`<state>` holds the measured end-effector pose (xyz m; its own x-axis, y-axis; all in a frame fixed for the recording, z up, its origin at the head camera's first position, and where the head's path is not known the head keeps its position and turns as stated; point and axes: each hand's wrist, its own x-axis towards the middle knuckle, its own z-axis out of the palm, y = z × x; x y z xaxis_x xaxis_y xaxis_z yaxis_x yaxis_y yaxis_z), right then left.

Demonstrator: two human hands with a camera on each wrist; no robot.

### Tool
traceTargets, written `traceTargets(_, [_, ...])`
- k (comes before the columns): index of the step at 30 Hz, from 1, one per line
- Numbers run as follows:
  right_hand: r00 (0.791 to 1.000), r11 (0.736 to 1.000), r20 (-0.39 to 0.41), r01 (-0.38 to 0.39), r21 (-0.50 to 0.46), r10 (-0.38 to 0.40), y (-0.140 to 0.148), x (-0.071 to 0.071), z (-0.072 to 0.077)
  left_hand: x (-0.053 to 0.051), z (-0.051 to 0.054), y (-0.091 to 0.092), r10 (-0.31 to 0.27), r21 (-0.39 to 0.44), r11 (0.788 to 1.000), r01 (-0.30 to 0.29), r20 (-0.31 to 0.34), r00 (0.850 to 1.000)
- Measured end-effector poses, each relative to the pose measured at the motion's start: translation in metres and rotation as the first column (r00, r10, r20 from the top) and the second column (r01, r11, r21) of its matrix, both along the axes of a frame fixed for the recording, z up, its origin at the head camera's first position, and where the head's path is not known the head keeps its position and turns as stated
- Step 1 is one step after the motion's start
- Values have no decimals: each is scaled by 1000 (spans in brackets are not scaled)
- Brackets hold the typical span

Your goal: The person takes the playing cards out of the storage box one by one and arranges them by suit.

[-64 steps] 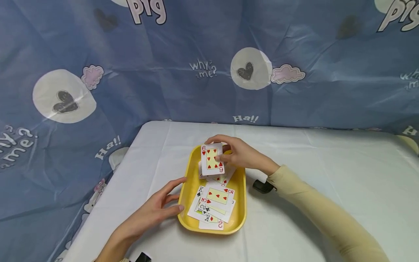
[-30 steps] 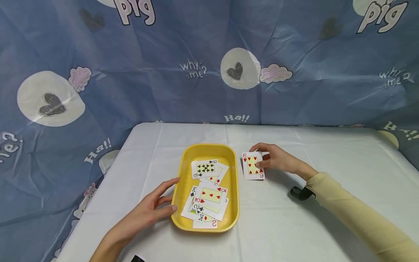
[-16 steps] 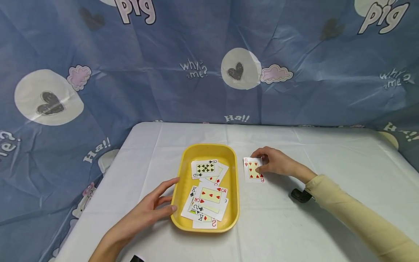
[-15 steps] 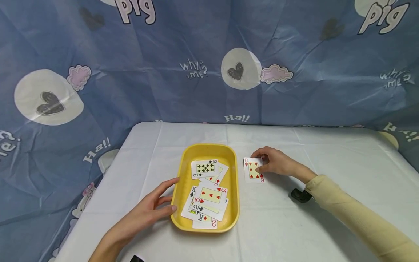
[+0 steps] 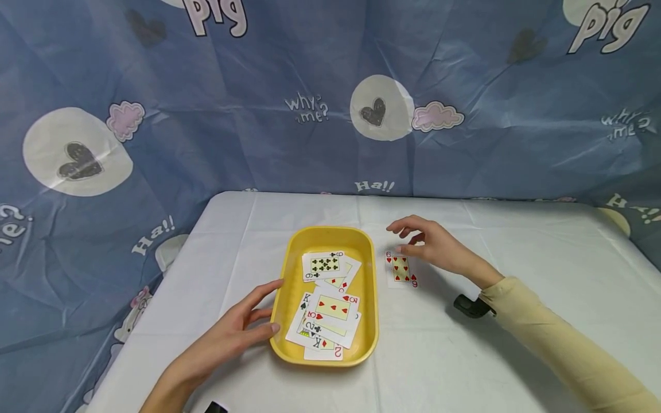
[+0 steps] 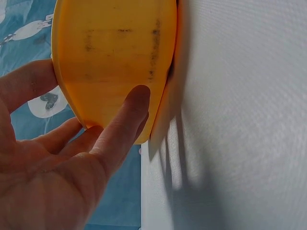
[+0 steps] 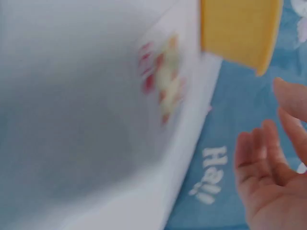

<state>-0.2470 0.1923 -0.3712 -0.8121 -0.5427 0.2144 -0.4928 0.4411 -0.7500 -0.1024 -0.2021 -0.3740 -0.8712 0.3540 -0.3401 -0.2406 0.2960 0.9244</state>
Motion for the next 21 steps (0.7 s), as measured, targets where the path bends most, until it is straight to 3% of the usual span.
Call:
traceTargets(4, [999,997,-6,-49,-62,49,-20,6,14,0,0,0,9,-1,1000,-9,-1,1000])
traceTargets(10, [980,974,22,-195,-118,199,-55,13,26,1,0,-1,3,20,1000,-3,-20,1000])
traceTargets(21, [924,935,144,-353,-33,354,-111,-4,16,2,-1,-1,-31,65,997,33,-35,999])
